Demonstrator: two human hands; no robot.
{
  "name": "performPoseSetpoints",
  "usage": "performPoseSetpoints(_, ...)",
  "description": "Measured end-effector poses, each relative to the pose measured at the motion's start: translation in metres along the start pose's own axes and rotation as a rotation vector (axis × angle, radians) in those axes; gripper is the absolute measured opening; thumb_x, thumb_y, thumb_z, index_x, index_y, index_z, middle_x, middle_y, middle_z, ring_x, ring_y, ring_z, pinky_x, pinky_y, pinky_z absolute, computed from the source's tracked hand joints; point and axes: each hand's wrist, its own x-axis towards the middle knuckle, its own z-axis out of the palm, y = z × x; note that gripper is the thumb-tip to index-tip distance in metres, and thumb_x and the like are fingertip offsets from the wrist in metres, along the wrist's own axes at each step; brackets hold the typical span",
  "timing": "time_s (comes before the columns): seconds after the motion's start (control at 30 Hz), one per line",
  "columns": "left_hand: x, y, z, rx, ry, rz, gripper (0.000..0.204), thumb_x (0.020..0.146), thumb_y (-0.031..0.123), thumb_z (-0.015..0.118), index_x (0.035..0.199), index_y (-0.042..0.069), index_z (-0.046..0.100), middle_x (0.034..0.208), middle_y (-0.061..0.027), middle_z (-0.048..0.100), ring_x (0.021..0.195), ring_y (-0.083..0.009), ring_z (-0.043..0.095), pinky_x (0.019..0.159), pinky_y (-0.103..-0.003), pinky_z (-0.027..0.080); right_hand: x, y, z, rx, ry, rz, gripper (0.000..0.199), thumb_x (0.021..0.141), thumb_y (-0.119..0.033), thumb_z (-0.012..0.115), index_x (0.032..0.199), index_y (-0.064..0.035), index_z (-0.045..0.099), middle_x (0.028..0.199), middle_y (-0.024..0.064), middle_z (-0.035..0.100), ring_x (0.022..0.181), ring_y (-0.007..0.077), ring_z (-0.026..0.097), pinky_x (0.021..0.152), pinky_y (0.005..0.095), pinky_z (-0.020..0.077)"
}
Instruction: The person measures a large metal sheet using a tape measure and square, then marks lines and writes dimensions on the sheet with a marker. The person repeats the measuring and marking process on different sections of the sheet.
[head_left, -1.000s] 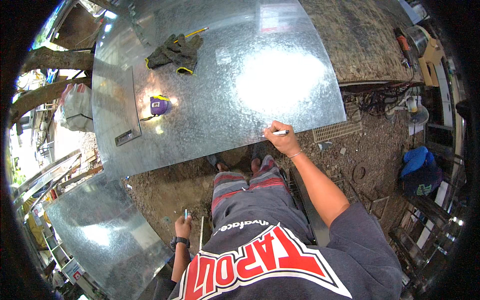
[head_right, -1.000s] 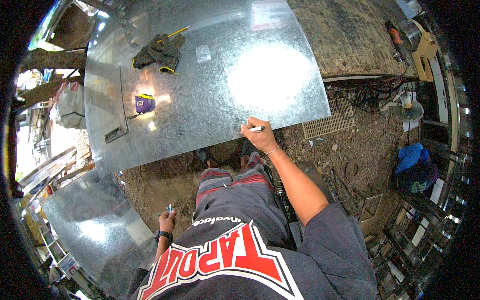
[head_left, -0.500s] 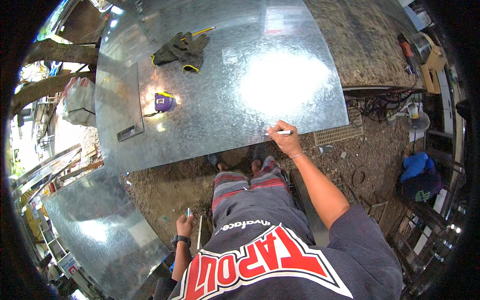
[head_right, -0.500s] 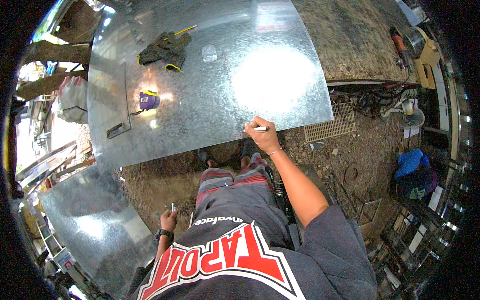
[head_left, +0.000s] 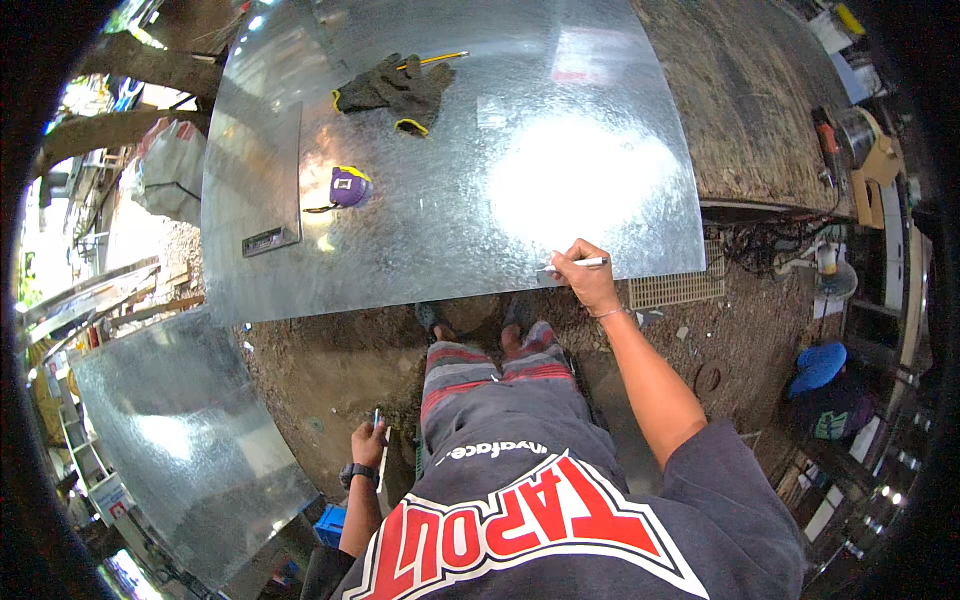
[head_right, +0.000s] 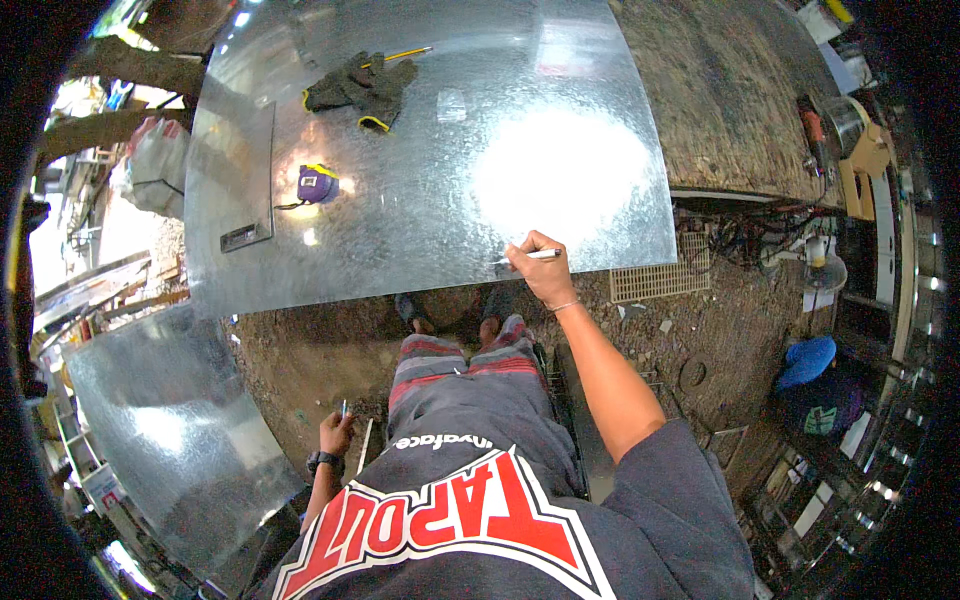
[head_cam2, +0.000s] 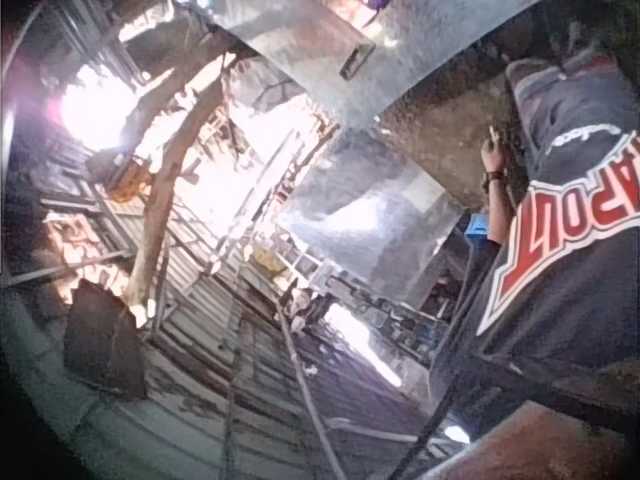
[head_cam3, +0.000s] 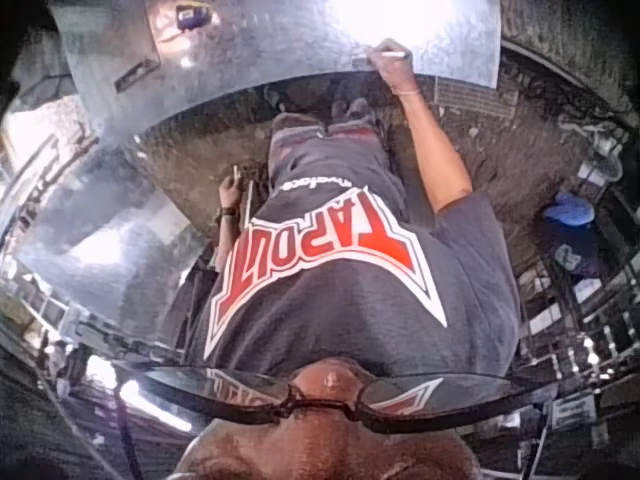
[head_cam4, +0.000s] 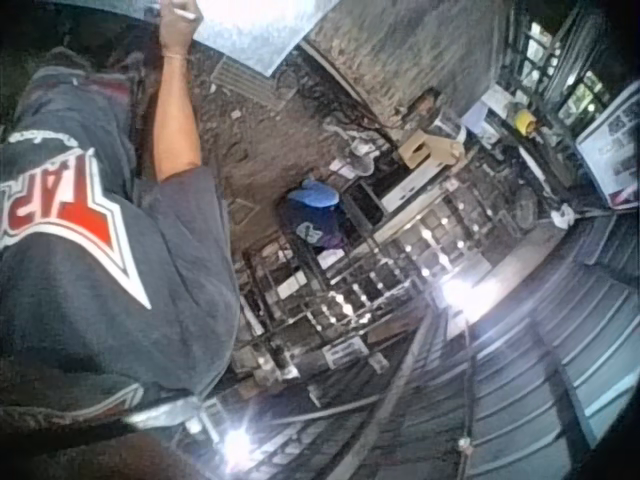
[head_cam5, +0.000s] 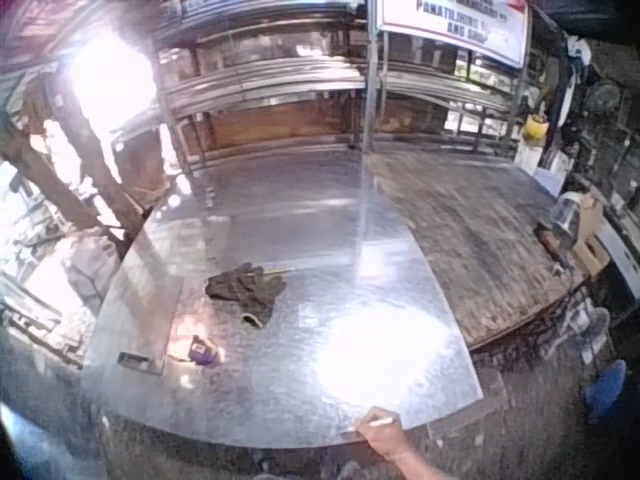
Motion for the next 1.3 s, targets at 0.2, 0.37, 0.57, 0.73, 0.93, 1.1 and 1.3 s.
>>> performPoseSetpoints(0.2, -0.012, -0.009, 0.013, 0.054, -0.015, 0.056, 0.033, 0.095, 0.03, 0.067, 0.079, 0.001, 0.063, 0.067, -0.0009, 0.06, 0.061, -0.0092, 0.052, 0.056, -0.028, 0.041, 0.016, -0.003, 0.024, -0.186, -0.202, -0.045, 0.033, 0.089, -0.018, 0.073, 0.066, -0.0069, 0.053, 0.06, -0.0018, 0.055, 0.059, 0.0048, 0.045, 0.056, 0.0274, 0.0412)
performPoseSetpoints(0.37, -0.026, -0.001, 0.019, 0.06, 0.031, 0.055, 0.031, 0.096, 0.028, 0.066, 0.081, 0.0, 0.064, 0.067, -0.0008, 0.06, 0.061, -0.0085, 0.051, 0.055, -0.028, 0.041, 0.018, -0.001, 0.023, -0.24, -0.249, -0.034, 0.034, 0.089, -0.018, 0.072, 0.065, -0.006, 0.052, 0.059, -0.0025, 0.052, 0.058, 0.0052, 0.043, 0.053, 0.0276, 0.0389)
performPoseSetpoints(0.57, -0.034, -0.01, 0.024, -0.004, 0.005, -0.029, 0.033, 0.095, 0.026, 0.067, 0.076, 0.0, 0.063, 0.062, -0.0005, 0.057, 0.056, -0.0087, 0.051, 0.051, -0.029, 0.038, 0.019, -0.004, 0.023, -0.265, -0.271, -0.034, 0.034, 0.089, -0.018, 0.073, 0.065, -0.006, 0.052, 0.059, -0.0027, 0.053, 0.057, 0.0052, 0.044, 0.051, 0.0273, 0.0374)
performPoseSetpoints(0.73, -0.034, -0.006, 0.025, -0.007, 0.006, -0.071, 0.031, 0.096, 0.025, 0.066, 0.076, 0.0, 0.063, 0.062, -0.0014, 0.058, 0.054, -0.0105, 0.052, 0.05, -0.029, 0.039, 0.019, -0.006, 0.023, -0.267, -0.272, -0.031, 0.034, 0.089, -0.019, 0.073, 0.065, -0.0057, 0.052, 0.06, -0.0027, 0.053, 0.058, 0.0052, 0.045, 0.051, 0.0273, 0.0364)
performPoseSetpoints(0.93, -0.024, -0.017, 0.016, 0.002, 0.005, 0.029, 0.033, 0.096, 0.029, 0.067, 0.078, 0.002, 0.062, 0.062, -0.0033, 0.06, 0.052, -0.0126, 0.056, 0.049, -0.029, 0.043, 0.018, -0.004, 0.024, -0.282, -0.267, -0.031, 0.034, 0.088, -0.018, 0.072, 0.065, -0.0056, 0.051, 0.059, -0.002, 0.052, 0.059, 0.0051, 0.047, 0.052, 0.0268, 0.0382)
performPoseSetpoints(1.1, -0.019, -0.029, 0.014, 0.028, 0.025, 0.026, 0.034, 0.096, 0.031, 0.068, 0.077, 0.003, 0.061, 0.063, -0.0036, 0.06, 0.054, -0.0122, 0.057, 0.051, -0.028, 0.043, 0.021, -0.006, 0.022, -0.311, -0.276, -0.095, 0.032, 0.088, -0.016, 0.071, 0.065, -0.0059, 0.051, 0.059, -0.0008, 0.054, 0.06, 0.0057, 0.049, 0.052, 0.0266, 0.0402)
performPoseSetpoints(1.3, -0.029, -0.027, 0.019, -0.047, 0.022, 0.002, 0.033, 0.095, 0.027, 0.067, 0.076, 0.001, 0.061, 0.064, -0.0027, 0.06, 0.056, -0.01, 0.054, 0.052, -0.028, 0.041, 0.02, -0.023, 0.038, -0.246, -0.311, 0.007, 0.035, 0.088, -0.02, 0.073, 0.065, -0.0068, 0.05, 0.059, -0.0014, 0.053, 0.057, 0.0063, 0.049, 0.051, 0.0268, 0.0398)
